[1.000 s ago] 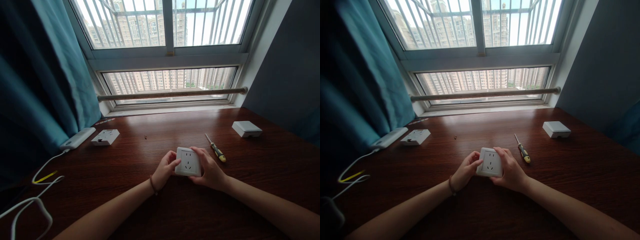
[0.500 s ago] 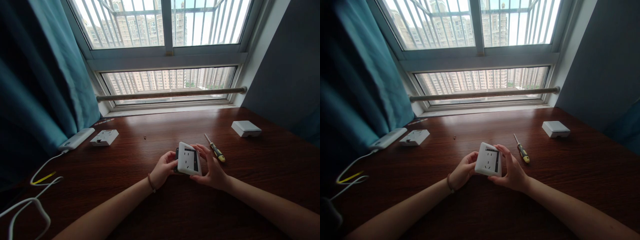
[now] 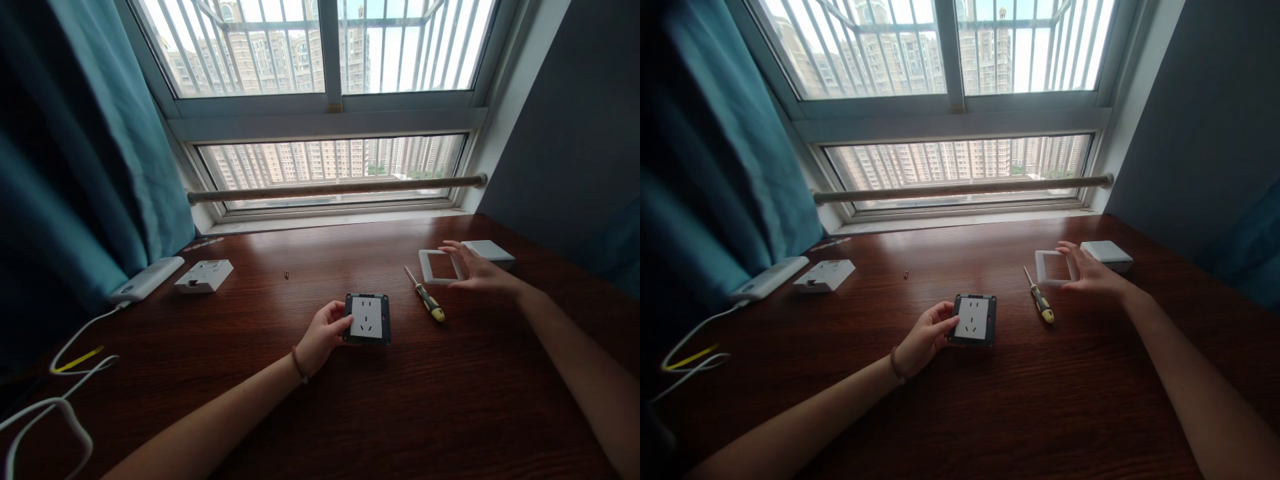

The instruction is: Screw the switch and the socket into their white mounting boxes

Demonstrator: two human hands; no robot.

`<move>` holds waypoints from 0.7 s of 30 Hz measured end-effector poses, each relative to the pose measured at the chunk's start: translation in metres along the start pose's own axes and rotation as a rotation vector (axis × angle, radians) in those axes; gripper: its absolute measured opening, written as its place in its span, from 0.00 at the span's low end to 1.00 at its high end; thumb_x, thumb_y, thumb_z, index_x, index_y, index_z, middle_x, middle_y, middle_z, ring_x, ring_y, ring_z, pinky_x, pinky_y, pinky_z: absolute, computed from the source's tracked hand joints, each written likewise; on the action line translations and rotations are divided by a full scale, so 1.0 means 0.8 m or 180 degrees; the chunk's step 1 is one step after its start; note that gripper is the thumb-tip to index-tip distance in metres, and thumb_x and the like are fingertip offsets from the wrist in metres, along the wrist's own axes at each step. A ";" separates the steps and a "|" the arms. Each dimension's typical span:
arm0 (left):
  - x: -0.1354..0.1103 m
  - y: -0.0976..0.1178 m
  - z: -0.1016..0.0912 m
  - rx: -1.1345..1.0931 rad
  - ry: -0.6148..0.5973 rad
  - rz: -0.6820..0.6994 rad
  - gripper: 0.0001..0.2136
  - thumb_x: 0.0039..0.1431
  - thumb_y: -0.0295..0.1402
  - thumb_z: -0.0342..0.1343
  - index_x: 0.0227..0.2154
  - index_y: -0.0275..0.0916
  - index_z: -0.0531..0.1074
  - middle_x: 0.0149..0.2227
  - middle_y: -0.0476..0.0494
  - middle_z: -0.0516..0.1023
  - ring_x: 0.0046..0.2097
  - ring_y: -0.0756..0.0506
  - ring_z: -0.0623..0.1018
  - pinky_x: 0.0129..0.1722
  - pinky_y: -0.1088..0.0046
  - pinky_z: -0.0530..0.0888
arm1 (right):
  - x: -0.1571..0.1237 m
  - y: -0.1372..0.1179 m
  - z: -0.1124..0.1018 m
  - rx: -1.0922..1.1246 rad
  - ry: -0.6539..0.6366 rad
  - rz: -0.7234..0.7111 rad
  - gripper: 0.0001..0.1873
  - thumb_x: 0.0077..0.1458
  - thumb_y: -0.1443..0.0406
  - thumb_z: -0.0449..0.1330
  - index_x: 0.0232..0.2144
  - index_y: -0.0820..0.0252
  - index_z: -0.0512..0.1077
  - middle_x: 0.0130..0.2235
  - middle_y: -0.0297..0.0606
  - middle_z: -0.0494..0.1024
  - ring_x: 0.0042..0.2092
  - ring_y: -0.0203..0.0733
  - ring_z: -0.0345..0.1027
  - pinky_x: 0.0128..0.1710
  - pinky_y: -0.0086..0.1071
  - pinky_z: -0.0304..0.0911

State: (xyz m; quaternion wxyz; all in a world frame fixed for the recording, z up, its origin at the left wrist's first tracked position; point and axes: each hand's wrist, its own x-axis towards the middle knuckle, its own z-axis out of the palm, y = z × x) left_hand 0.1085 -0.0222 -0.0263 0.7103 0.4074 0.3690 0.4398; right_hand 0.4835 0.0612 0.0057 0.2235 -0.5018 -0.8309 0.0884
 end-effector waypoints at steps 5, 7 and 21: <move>-0.002 0.002 0.001 -0.0016 0.0002 -0.0013 0.13 0.47 0.30 0.62 0.34 0.34 0.65 0.35 0.44 0.73 0.34 0.48 0.75 0.28 0.70 0.77 | -0.006 0.017 0.011 0.0015 -0.0607 0.0180 0.44 0.39 0.57 0.63 0.57 0.57 0.50 0.60 0.46 0.55 0.59 0.53 0.51 0.58 0.43 0.49; -0.002 0.002 0.001 -0.0009 0.0001 0.0008 0.13 0.47 0.30 0.61 0.34 0.34 0.65 0.35 0.45 0.73 0.34 0.48 0.75 0.28 0.70 0.77 | -0.005 0.018 0.013 0.0121 -0.0652 0.0209 0.45 0.39 0.56 0.63 0.58 0.56 0.49 0.60 0.45 0.54 0.60 0.53 0.50 0.59 0.43 0.47; -0.002 0.002 0.001 0.0016 -0.0048 0.0029 0.12 0.49 0.30 0.60 0.35 0.34 0.65 0.35 0.44 0.73 0.33 0.48 0.75 0.26 0.71 0.77 | -0.011 0.048 0.020 0.1250 -0.0924 0.0605 0.51 0.40 0.58 0.65 0.61 0.52 0.43 0.61 0.39 0.55 0.63 0.49 0.43 0.62 0.41 0.40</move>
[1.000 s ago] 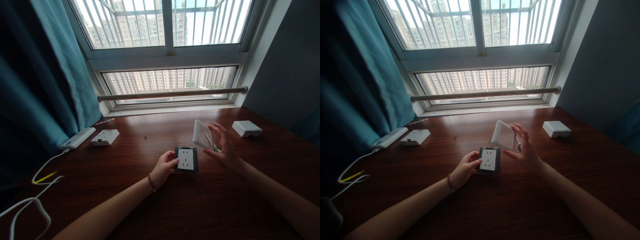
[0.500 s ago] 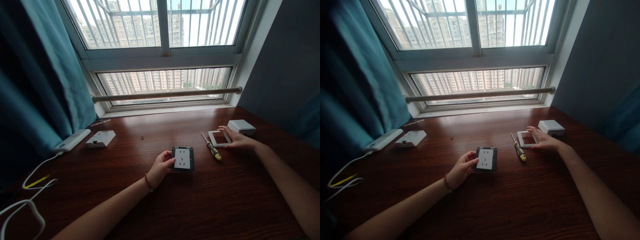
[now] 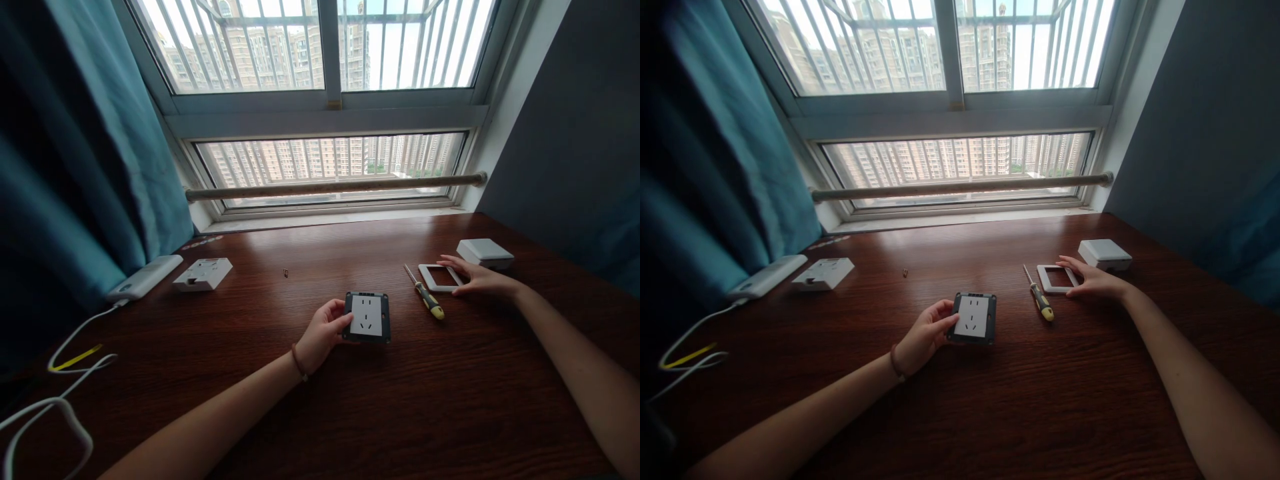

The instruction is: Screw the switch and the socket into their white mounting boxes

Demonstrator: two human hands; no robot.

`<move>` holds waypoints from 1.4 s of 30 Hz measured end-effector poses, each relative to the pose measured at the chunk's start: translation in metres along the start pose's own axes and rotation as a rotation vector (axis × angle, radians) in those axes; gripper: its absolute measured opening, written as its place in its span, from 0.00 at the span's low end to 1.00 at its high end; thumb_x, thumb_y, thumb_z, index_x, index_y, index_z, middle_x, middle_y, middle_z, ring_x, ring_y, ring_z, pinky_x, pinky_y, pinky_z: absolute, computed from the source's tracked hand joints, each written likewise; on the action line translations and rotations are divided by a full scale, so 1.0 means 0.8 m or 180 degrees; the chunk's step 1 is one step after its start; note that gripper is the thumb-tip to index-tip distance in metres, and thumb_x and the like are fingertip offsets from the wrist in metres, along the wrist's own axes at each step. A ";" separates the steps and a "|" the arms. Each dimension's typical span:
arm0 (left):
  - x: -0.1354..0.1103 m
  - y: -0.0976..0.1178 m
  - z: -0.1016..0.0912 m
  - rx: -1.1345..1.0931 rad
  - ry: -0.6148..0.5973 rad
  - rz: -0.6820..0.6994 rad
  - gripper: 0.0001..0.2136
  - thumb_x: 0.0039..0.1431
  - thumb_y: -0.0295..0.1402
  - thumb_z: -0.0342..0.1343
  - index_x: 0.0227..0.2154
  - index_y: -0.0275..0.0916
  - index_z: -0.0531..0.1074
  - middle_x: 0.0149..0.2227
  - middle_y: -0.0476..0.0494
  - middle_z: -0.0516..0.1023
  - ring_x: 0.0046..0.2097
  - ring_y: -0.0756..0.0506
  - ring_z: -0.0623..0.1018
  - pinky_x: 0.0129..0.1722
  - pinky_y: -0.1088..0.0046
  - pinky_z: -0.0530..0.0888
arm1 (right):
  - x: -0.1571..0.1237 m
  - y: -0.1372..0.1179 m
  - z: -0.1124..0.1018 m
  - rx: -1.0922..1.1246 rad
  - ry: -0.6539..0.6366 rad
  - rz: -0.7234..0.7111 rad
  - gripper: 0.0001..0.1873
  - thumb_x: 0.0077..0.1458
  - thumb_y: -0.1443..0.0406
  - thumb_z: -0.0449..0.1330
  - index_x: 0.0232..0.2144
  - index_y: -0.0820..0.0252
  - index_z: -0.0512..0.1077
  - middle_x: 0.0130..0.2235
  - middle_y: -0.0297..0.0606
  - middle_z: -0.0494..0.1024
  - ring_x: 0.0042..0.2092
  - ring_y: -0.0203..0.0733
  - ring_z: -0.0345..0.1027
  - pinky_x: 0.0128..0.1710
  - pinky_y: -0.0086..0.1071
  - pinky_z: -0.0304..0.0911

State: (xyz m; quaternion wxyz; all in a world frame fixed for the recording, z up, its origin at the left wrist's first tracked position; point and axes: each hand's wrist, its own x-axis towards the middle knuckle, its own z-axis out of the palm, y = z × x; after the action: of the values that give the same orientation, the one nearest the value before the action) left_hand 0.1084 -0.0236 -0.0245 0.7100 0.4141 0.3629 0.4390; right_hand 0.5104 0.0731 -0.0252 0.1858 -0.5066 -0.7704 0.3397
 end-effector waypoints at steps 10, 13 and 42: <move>0.002 -0.001 0.001 0.0090 0.0069 0.0019 0.14 0.47 0.32 0.61 0.34 0.34 0.64 0.34 0.44 0.72 0.32 0.48 0.75 0.25 0.70 0.77 | -0.002 -0.010 -0.003 0.0028 0.0219 0.0014 0.49 0.38 0.57 0.66 0.60 0.50 0.49 0.63 0.38 0.50 0.63 0.52 0.42 0.61 0.44 0.41; 0.002 -0.002 0.001 0.0122 0.0074 0.0014 0.14 0.48 0.33 0.61 0.34 0.34 0.63 0.34 0.44 0.73 0.32 0.48 0.75 0.25 0.70 0.77 | 0.001 -0.050 0.010 -0.0058 0.0884 -0.0259 0.43 0.40 0.56 0.65 0.58 0.50 0.54 0.60 0.39 0.58 0.61 0.53 0.49 0.60 0.46 0.45; 0.037 0.120 -0.151 0.3859 0.2600 0.2406 0.15 0.53 0.34 0.53 0.43 0.35 0.64 0.49 0.37 0.66 0.55 0.40 0.64 0.57 0.63 0.57 | -0.016 -0.180 0.192 0.1966 0.0708 -0.0660 0.35 0.47 0.59 0.61 0.54 0.49 0.48 0.52 0.44 0.61 0.51 0.49 0.63 0.53 0.47 0.58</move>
State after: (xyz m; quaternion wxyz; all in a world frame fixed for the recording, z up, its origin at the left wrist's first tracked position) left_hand -0.0185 0.0621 0.0108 -0.0205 0.6276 0.6028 0.4924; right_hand 0.3251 -0.0266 -0.0295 0.4468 -0.3794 -0.6535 0.4789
